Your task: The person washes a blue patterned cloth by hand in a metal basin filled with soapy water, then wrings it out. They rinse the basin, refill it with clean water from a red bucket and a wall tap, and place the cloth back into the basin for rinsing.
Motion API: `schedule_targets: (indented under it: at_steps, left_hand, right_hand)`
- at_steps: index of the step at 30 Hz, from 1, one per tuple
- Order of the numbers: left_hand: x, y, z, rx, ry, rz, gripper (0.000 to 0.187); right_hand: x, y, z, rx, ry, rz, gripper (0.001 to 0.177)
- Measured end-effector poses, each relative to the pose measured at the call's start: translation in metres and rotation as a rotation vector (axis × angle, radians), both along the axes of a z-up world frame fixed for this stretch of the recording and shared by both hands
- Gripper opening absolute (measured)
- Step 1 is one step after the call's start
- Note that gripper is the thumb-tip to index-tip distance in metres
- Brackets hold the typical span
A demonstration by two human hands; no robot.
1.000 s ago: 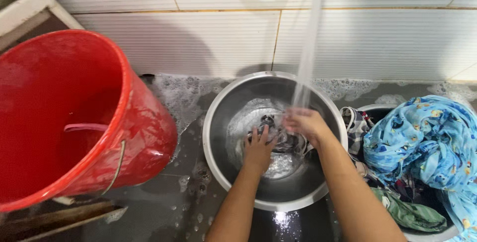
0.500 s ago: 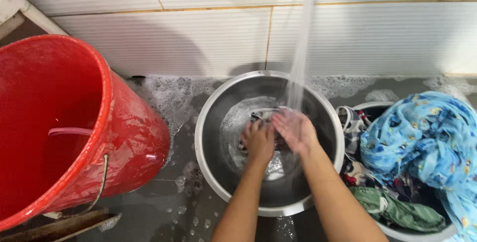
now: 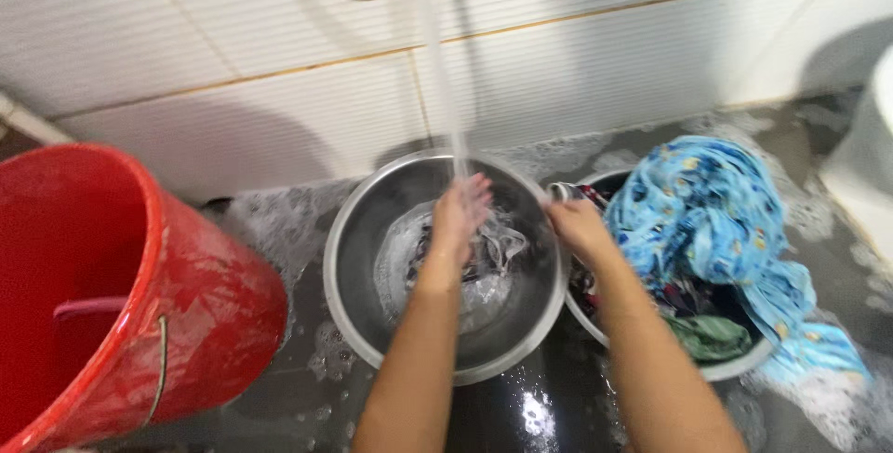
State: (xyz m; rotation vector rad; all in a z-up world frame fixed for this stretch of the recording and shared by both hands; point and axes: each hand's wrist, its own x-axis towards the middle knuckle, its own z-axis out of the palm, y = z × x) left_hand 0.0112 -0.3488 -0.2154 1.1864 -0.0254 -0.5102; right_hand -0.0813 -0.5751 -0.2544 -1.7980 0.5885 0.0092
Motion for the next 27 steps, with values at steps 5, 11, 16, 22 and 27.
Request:
schedule_targets:
  at_steps: [5,11,16,22,27]
  left_hand:
    - [0.009,0.021,0.005,0.066,0.168,-0.070,0.050]
    - [0.012,0.023,0.027,0.177,-0.090,0.066,0.038]
    - [0.019,0.052,0.062,0.206,-0.229,0.109,0.037]
    - [0.002,0.076,0.118,0.301,-0.365,0.024,0.049]
    - [-0.030,0.066,0.148,0.425,-0.501,-0.304,0.070]
  right_hand:
    - [-0.094,-0.057,-0.003,-0.576,0.827,0.754,0.060]
    - [-0.134,-0.007,0.035,-0.847,0.823,0.427,0.036]
    - [-0.125,-0.031,0.078,-0.836,0.568,0.136,0.031]
    - [-0.088,-0.006,0.198,-0.575,-0.132,-0.023,0.030]
    - [-0.010,0.075,0.244,-0.163,-0.222,0.342,0.022]
